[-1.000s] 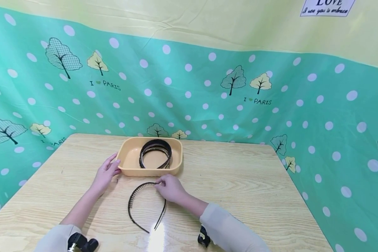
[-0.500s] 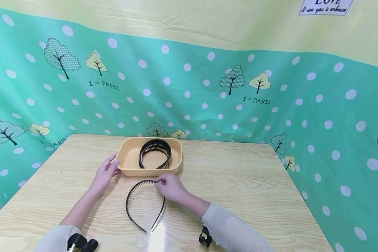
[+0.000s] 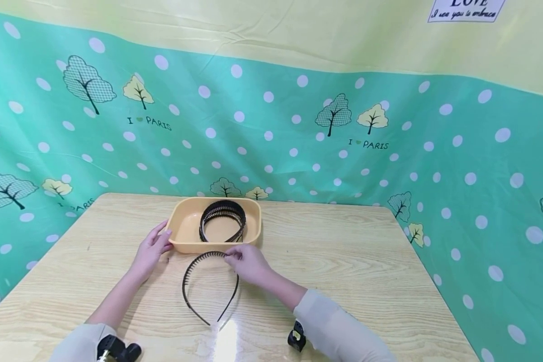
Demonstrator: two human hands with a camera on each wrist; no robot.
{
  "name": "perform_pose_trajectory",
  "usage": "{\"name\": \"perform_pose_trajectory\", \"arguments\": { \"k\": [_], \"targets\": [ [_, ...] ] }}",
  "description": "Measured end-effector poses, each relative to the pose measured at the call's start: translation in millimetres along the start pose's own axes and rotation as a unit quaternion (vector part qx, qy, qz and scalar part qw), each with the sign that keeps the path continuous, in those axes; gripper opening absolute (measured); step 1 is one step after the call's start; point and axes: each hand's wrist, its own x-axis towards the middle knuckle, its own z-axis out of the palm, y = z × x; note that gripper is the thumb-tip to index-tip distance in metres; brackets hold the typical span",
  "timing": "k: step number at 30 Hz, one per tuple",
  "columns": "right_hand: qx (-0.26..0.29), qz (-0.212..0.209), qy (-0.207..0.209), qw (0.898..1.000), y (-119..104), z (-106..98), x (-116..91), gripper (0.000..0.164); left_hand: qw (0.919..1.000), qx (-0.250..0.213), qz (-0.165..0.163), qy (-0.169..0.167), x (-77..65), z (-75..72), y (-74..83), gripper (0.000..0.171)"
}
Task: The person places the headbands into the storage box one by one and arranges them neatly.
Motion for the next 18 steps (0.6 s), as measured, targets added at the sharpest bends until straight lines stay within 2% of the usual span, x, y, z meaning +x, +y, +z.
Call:
{"name": "perform_pose_trajectory", "arguments": {
  "k": [18],
  "targets": [
    [0.003,0.003,0.031,1.0,-3,-15,3,0.022,1.0,0.003,0.002,-0.003,0.8,-0.7,-0.9,0.061]
  ]
}}
